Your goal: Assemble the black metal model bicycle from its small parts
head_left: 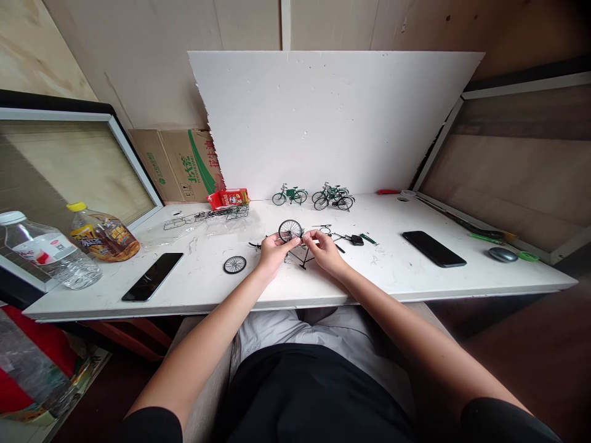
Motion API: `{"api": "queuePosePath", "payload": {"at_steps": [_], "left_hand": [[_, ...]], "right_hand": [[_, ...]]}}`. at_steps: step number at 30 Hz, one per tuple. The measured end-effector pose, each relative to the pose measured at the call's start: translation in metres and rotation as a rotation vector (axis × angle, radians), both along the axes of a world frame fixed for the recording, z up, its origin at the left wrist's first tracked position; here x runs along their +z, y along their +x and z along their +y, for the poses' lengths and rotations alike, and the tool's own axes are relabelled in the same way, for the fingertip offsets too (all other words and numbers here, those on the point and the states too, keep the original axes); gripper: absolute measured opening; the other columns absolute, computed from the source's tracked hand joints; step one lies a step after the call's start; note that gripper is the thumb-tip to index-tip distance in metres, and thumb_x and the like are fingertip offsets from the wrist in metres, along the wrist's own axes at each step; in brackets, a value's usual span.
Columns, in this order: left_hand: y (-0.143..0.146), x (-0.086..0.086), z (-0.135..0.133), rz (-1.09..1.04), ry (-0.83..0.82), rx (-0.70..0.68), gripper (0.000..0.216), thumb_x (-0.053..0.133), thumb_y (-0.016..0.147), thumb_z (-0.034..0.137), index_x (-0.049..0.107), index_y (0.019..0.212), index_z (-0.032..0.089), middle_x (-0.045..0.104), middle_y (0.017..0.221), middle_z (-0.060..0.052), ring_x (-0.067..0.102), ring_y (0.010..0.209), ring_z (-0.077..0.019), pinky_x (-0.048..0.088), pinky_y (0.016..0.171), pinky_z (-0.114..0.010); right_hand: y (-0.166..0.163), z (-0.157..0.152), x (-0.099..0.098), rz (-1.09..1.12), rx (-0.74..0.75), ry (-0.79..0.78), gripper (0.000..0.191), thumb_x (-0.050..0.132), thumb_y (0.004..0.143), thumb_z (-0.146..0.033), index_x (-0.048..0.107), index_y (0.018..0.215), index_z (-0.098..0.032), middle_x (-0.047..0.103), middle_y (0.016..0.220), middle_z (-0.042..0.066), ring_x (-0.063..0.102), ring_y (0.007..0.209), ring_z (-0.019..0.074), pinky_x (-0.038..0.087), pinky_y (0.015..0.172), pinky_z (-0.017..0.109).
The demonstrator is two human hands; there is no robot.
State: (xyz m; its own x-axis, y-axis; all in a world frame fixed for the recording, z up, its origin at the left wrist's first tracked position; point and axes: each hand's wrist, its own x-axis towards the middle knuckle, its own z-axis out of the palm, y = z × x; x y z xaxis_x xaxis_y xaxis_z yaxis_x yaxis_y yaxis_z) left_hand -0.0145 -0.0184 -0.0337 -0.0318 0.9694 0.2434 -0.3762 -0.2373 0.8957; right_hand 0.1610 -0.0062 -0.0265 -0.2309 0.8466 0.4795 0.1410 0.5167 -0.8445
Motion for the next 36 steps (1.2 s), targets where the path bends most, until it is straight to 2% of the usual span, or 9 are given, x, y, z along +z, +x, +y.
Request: {"api": "queuePosePath", "payload": {"at_steps": [36], "left_hand": [[0.0013,0.0030,-0.0026,-0.032,-0.024,0.015,0.042,0.098,0.065,0.029,0.081,0.100,0.013,0.082,0.104,-0.012,0.077,0.097,-0.0256,0.054,0.103,-0.045]], "right_hand": [[-0.0008,0.0000,0.0003,-0.025,-0.009,-0.002,0.042,0.061,0.098,-0.062,0.069,0.098,-0.021,0.072,0.100,0.008,0.063,0.088,0.0213,0.052,0.084,0.035]]}}
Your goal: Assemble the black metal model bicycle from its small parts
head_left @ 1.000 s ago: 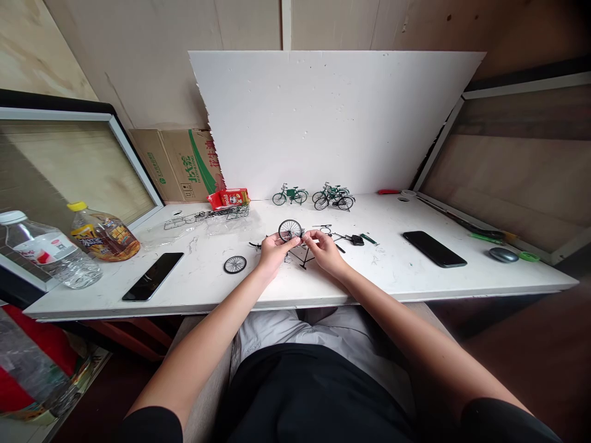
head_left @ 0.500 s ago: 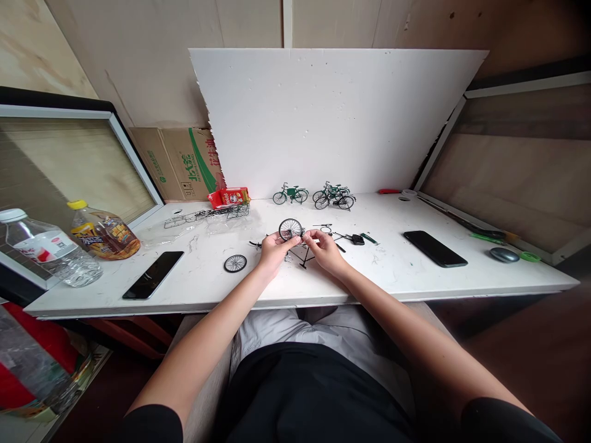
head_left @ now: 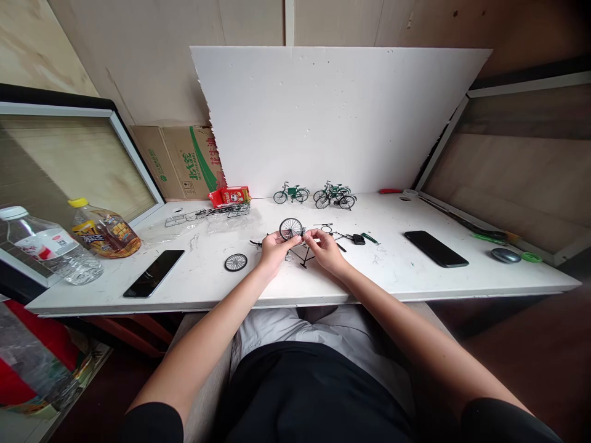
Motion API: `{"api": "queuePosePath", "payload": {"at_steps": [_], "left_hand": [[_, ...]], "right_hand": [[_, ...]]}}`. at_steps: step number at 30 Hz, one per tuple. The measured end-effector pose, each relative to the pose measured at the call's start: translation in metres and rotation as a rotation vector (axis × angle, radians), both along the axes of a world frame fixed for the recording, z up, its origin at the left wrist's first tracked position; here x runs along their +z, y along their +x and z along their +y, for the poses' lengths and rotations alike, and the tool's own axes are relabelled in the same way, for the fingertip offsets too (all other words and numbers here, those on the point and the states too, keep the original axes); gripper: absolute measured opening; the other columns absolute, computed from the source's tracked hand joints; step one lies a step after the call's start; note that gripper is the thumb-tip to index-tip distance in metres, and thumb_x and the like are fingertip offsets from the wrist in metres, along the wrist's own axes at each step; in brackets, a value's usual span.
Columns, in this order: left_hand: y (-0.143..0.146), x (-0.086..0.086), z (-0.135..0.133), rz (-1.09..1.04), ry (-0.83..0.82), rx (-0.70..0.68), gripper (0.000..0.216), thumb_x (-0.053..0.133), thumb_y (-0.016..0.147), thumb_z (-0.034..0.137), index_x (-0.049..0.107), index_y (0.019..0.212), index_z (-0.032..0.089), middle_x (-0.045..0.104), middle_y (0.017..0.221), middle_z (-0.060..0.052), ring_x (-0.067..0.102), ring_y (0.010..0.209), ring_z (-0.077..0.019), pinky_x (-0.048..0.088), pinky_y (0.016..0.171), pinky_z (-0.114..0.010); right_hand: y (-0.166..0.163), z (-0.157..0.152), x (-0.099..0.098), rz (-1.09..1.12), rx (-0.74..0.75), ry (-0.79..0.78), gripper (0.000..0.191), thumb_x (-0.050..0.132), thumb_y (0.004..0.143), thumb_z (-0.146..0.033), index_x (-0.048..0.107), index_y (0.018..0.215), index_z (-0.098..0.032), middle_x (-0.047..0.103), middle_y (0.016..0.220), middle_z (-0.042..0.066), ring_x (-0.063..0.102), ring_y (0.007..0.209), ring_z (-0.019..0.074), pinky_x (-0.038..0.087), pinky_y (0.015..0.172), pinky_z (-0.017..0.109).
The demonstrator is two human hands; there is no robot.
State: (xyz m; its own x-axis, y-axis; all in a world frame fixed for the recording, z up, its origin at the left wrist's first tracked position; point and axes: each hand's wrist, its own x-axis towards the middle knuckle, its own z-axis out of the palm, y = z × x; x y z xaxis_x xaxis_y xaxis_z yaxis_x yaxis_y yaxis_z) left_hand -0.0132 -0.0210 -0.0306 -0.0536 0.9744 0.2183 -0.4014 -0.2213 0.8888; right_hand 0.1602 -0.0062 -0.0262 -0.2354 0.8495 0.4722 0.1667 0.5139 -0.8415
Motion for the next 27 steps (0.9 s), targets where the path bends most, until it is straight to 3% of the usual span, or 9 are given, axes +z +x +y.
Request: {"api": "queuePosePath", "payload": {"at_steps": [16,27], "left_hand": [[0.0014,0.0026,-0.0014,-0.001,0.000,0.039,0.043,0.099,0.063,0.028,0.080,0.099,0.013,0.082,0.104,-0.012,0.077,0.097,-0.0263,0.054,0.103,-0.046],[0.0027,0.0062,-0.0052,0.057,0.047,0.105,0.045,0.099,0.062,0.033,0.080,0.098,0.013,0.083,0.104,-0.013,0.077,0.094,-0.0251,0.058,0.094,-0.040]], "right_hand": [[-0.0008,-0.0020,0.0027,-0.023,0.021,0.007,0.039,0.060,0.100,-0.059,0.067,0.093,-0.021,0.071,0.094,0.006,0.062,0.088,0.0220,0.050,0.082,0.035],[-0.0009,-0.0039,0.0041,0.015,0.076,-0.056,0.040,0.060,0.100,-0.060,0.066,0.093,-0.021,0.067,0.091,0.004,0.058,0.084,0.0195,0.046,0.080,0.032]]}}
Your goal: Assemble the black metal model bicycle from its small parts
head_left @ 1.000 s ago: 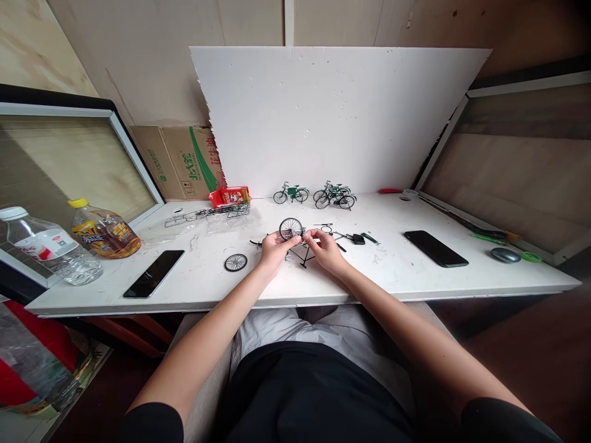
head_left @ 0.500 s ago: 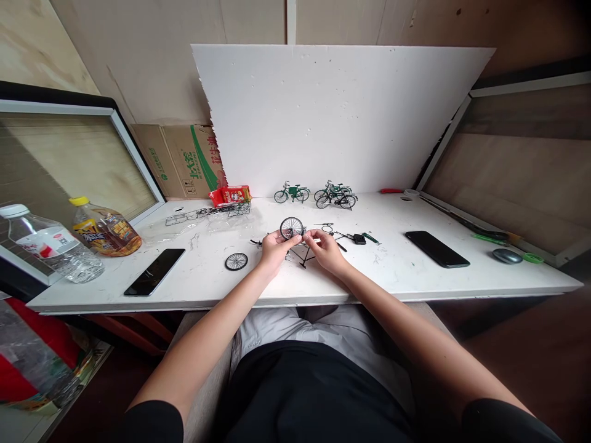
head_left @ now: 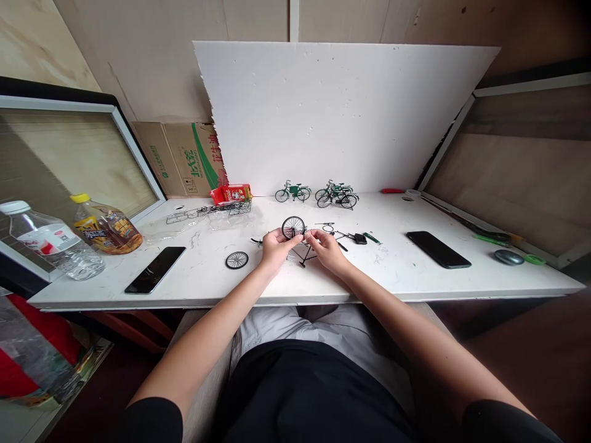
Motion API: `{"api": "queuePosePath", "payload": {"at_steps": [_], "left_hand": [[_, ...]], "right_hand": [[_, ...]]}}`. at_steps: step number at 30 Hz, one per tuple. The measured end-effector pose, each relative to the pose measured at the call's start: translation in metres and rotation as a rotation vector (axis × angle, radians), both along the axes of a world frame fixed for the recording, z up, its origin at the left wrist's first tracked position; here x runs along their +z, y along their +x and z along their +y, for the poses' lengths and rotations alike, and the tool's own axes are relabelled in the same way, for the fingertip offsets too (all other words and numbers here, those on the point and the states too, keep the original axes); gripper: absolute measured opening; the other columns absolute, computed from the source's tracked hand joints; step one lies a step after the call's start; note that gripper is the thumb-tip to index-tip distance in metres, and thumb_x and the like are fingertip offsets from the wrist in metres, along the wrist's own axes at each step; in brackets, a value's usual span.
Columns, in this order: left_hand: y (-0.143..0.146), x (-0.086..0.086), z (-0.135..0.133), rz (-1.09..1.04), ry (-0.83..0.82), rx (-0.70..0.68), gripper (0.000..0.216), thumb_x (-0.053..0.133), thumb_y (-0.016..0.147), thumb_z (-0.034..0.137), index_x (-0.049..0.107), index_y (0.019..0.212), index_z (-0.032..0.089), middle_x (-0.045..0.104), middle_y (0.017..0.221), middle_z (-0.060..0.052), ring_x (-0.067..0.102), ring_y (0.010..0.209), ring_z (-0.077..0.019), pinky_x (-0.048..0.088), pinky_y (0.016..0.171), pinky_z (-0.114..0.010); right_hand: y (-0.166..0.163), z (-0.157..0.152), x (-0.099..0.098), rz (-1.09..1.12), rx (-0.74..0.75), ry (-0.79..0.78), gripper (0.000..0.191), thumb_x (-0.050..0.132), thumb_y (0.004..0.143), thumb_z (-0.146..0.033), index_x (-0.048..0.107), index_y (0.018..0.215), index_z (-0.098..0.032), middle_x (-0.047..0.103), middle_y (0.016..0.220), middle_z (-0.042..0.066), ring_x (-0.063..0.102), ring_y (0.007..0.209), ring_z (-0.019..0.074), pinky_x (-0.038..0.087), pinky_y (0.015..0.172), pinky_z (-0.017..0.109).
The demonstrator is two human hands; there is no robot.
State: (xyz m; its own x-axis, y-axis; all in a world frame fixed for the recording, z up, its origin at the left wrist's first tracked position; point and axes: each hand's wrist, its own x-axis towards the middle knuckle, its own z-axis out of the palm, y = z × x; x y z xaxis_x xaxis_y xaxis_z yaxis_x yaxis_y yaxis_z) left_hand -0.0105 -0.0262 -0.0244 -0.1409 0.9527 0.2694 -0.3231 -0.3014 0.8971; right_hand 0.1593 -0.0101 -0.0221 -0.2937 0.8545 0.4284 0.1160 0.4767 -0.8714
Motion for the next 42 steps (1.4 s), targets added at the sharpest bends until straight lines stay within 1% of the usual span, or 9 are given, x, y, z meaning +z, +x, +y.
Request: {"api": "queuePosePath", "payload": {"at_steps": [4,9,16,22,26,31,35,38,42], "left_hand": [[0.001,0.001,-0.001,0.004,0.004,0.029,0.045,0.100,0.060,0.033,0.080,0.095,0.013,0.083,0.102,-0.013,0.077,0.093,-0.0249,0.060,0.092,-0.039],[0.002,0.001,-0.001,0.012,0.011,0.057,0.045,0.100,0.058,0.033,0.078,0.092,0.013,0.083,0.098,-0.012,0.078,0.092,-0.0249,0.061,0.091,-0.039],[0.002,0.000,-0.001,0.022,0.012,0.070,0.043,0.100,0.059,0.032,0.077,0.090,0.013,0.083,0.096,-0.011,0.078,0.088,-0.0242,0.061,0.089,-0.039],[0.002,0.001,-0.003,0.016,0.013,0.047,0.043,0.100,0.059,0.032,0.078,0.090,0.013,0.082,0.096,-0.012,0.078,0.088,-0.0249,0.061,0.089,-0.040],[0.000,0.003,-0.003,0.007,-0.005,0.036,0.044,0.101,0.058,0.032,0.079,0.091,0.013,0.082,0.095,-0.012,0.078,0.087,-0.0245,0.061,0.089,-0.040],[-0.004,0.002,-0.001,0.010,-0.029,-0.019,0.043,0.101,0.058,0.031,0.080,0.090,0.013,0.082,0.094,-0.011,0.077,0.084,-0.0225,0.061,0.088,-0.039],[-0.002,0.000,0.000,0.019,-0.031,-0.061,0.045,0.101,0.060,0.032,0.080,0.095,0.013,0.083,0.098,-0.011,0.077,0.088,-0.0232,0.061,0.090,-0.040],[0.000,-0.003,0.001,0.014,-0.031,-0.076,0.046,0.099,0.062,0.032,0.080,0.100,0.013,0.083,0.104,-0.013,0.077,0.093,-0.0244,0.059,0.094,-0.040],[-0.001,-0.005,0.003,0.012,-0.074,-0.066,0.047,0.100,0.061,0.032,0.080,0.098,0.012,0.083,0.101,-0.013,0.078,0.092,-0.0241,0.058,0.097,-0.041]], "right_hand": [[0.001,-0.002,0.002,0.021,0.021,-0.032,0.042,0.060,0.099,-0.062,0.066,0.093,-0.022,0.067,0.090,0.003,0.057,0.082,0.0192,0.046,0.078,0.032],[0.003,-0.001,0.004,0.024,0.045,-0.056,0.041,0.063,0.098,-0.062,0.068,0.094,-0.022,0.068,0.092,0.004,0.059,0.086,0.0198,0.047,0.081,0.032],[0.003,0.002,0.001,0.034,0.047,-0.054,0.040,0.065,0.097,-0.061,0.069,0.094,-0.021,0.069,0.091,0.003,0.059,0.084,0.0189,0.048,0.081,0.031],[0.004,0.004,-0.002,0.068,-0.013,-0.069,0.043,0.071,0.092,-0.063,0.072,0.090,-0.020,0.071,0.087,0.004,0.061,0.079,0.0191,0.049,0.078,0.033],[0.006,0.005,-0.003,0.103,-0.019,-0.079,0.041,0.077,0.088,-0.060,0.076,0.091,-0.020,0.075,0.091,0.006,0.065,0.084,0.0211,0.051,0.083,0.035],[0.007,0.007,-0.004,0.114,-0.016,-0.068,0.038,0.079,0.087,-0.058,0.077,0.092,-0.020,0.076,0.094,0.007,0.067,0.087,0.0218,0.052,0.087,0.037],[0.005,0.007,-0.006,0.226,-0.002,-0.085,0.036,0.085,0.082,-0.053,0.072,0.096,-0.022,0.070,0.089,0.003,0.064,0.083,0.0190,0.052,0.083,0.035],[0.004,0.009,-0.008,0.362,0.004,-0.158,0.046,0.091,0.076,-0.049,0.066,0.105,-0.025,0.067,0.084,-0.001,0.064,0.082,0.0179,0.054,0.082,0.033],[0.004,0.013,-0.011,0.379,-0.077,-0.199,0.047,0.093,0.072,-0.050,0.068,0.099,-0.022,0.071,0.092,0.003,0.068,0.086,0.0194,0.056,0.085,0.035]]}}
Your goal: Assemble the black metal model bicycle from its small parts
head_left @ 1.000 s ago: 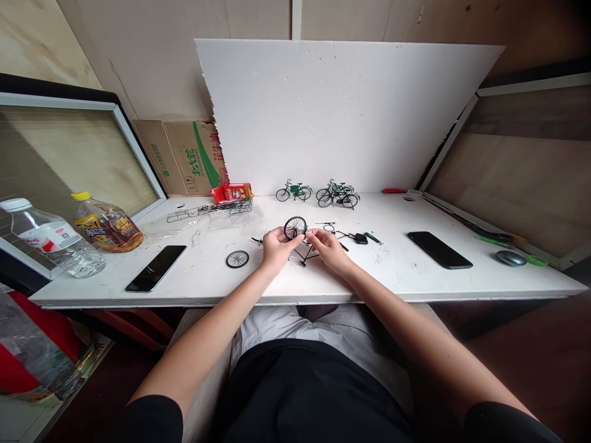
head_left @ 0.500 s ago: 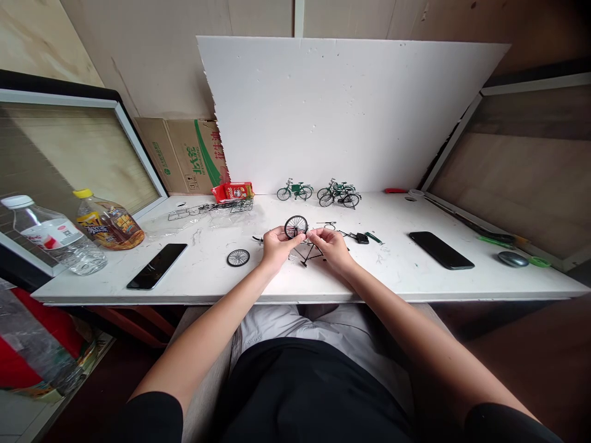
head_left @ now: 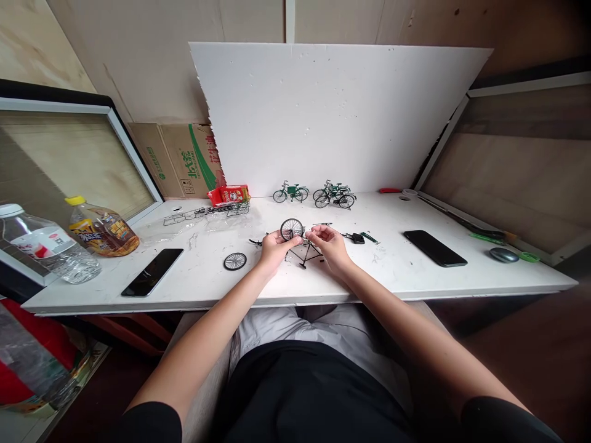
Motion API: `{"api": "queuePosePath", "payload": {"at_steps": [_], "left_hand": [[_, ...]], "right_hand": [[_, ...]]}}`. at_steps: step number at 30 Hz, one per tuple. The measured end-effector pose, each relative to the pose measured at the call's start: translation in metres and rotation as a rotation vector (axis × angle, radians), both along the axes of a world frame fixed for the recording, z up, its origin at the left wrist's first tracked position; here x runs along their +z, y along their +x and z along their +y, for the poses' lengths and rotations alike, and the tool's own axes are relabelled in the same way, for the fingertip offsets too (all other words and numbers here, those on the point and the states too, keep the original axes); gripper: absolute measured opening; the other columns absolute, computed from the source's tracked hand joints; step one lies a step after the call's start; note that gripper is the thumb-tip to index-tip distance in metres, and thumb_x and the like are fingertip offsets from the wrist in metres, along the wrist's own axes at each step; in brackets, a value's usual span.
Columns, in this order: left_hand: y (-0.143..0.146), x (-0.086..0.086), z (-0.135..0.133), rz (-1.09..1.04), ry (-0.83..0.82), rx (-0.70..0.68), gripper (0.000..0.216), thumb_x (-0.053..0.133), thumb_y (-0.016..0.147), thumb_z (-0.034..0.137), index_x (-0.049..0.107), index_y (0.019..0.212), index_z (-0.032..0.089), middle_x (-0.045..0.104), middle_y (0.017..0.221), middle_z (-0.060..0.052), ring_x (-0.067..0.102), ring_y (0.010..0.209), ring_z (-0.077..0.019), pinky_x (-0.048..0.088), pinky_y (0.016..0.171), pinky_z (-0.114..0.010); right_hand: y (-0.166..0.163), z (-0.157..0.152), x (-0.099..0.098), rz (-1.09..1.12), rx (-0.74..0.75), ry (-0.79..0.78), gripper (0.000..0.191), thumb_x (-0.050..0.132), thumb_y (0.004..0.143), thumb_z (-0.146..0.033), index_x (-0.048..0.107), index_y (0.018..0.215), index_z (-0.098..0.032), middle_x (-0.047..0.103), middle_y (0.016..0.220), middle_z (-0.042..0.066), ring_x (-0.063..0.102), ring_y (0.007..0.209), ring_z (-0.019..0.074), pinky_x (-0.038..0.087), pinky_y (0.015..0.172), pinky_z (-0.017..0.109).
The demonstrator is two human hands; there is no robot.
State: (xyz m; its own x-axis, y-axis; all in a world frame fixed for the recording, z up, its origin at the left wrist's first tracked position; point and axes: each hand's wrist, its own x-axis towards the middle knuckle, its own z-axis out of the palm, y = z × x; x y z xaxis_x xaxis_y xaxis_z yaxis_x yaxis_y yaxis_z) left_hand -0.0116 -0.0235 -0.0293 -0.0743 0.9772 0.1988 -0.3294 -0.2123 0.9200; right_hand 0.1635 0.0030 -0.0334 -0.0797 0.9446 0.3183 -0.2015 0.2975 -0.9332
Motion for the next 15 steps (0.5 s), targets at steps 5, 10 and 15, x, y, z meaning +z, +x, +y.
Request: {"api": "queuePosePath", "payload": {"at_steps": [5,10,15], "left_hand": [[0.002,0.002,-0.001,0.005,-0.012,-0.086,0.044,0.096,0.067,0.039,0.080,0.098,0.012,0.082,0.104,-0.014,0.078,0.091,-0.0241,0.058,0.100,-0.044],[0.005,0.005,-0.003,0.014,-0.005,-0.098,0.039,0.092,0.073,0.042,0.080,0.096,0.013,0.082,0.102,-0.014,0.076,0.091,-0.0233,0.058,0.095,-0.040],[0.003,0.003,-0.002,0.051,0.017,-0.100,0.039,0.091,0.074,0.044,0.080,0.096,0.014,0.081,0.101,-0.012,0.074,0.093,-0.0222,0.056,0.093,-0.037]], "right_hand": [[0.002,-0.003,0.002,-0.132,-0.131,0.087,0.047,0.088,0.078,-0.050,0.072,0.109,-0.019,0.077,0.097,0.009,0.071,0.090,0.0228,0.057,0.084,0.038],[0.000,-0.017,0.010,-0.335,-0.276,0.283,0.040,0.075,0.092,-0.046,0.073,0.122,-0.021,0.081,0.106,0.011,0.072,0.096,0.0251,0.053,0.079,0.038],[-0.002,-0.024,0.012,-0.422,-0.344,0.404,0.020,0.073,0.094,-0.042,0.080,0.102,-0.025,0.081,0.107,0.010,0.069,0.097,0.0277,0.052,0.079,0.041]]}}
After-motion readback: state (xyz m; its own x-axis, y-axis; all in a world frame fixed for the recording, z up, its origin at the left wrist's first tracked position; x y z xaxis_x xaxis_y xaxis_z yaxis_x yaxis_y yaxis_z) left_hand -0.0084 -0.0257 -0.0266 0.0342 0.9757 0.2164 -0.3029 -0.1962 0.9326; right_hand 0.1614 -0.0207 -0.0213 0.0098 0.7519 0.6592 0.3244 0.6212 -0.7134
